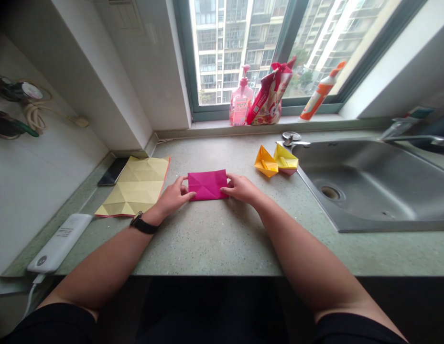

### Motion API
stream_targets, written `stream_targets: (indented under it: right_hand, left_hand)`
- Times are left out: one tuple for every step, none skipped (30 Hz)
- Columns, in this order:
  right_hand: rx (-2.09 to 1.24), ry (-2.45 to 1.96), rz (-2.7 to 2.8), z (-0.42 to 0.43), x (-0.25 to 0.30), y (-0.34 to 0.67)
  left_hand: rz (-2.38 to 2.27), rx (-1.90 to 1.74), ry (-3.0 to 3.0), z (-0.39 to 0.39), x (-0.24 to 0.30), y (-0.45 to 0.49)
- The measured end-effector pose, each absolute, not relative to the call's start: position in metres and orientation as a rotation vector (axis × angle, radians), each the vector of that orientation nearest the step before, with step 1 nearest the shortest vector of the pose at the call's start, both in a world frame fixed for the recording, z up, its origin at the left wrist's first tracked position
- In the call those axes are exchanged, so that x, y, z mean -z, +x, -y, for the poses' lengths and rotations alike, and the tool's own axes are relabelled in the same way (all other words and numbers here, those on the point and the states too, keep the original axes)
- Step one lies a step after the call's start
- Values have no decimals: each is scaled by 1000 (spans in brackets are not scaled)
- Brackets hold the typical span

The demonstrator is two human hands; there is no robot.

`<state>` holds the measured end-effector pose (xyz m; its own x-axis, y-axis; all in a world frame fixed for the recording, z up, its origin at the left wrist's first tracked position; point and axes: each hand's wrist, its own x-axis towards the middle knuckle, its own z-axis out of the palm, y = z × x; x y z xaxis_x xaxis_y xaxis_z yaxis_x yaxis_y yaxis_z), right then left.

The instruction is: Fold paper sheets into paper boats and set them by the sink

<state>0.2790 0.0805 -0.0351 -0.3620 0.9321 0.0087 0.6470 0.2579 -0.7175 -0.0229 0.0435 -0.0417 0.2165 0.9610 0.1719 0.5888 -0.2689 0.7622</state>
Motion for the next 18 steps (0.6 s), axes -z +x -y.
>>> stream_targets:
  right_hand:
    - [-854,-1487,2086,-80,36,278]
    - [-821,-1529,2070,-79,38,276]
    - [-783,-1558,2055,-78,39,274]
    - [-739,-1579,2045,-77,40,272]
    - [-689,-1597,2040,-76,42,270]
    - [-634,-1615,2038,-75,43,268]
    - [-577,-1635,2039,-74,44,265]
    - [-523,-1654,2043,-74,45,264]
    - [-476,-1672,2050,-73,46,262]
    - [-439,-1684,2060,-73,46,260]
    - [-414,-1689,2072,-73,46,259]
    - [-399,-1688,2085,-74,47,258]
    - [-391,-1684,2096,-74,47,258]
    - [-383,-1678,2103,-75,47,257]
    - [-376,-1670,2108,-76,47,256]
    - [-368,-1658,2111,-78,47,255]
    - [-359,-1645,2112,-79,48,254]
    - [-349,-1630,2115,-81,48,253]
  left_hand:
    - [-1444,-868,1945,-43,43,-22]
    - [-1459,-862,1958,-42,43,-21]
    - [-1476,-857,1979,-41,44,-19]
    - [-1495,-851,2006,-40,44,-18]
    - [-1517,-839,2033,-38,44,-16]
    - [-1540,-820,2063,-37,43,-13]
    - [-1567,-791,2097,-35,41,-11]
    - [-1599,-750,2138,-32,39,-9]
    - [-1640,-701,2189,-30,37,-6]
    - [-1690,-649,2251,-28,34,-4]
    - [-1745,-599,2320,-26,32,-3]
    - [-1800,-559,2389,-24,30,-2]
    - [-1847,-534,2453,-23,29,-1]
    - [-1874,-525,2509,-23,29,-1]
    - [-1872,-527,2560,-23,29,-1]
    - [-1833,-530,2608,-24,31,-2]
    - [-1759,-524,2654,-26,33,-2]
    - [-1657,-504,2695,-28,35,-2]
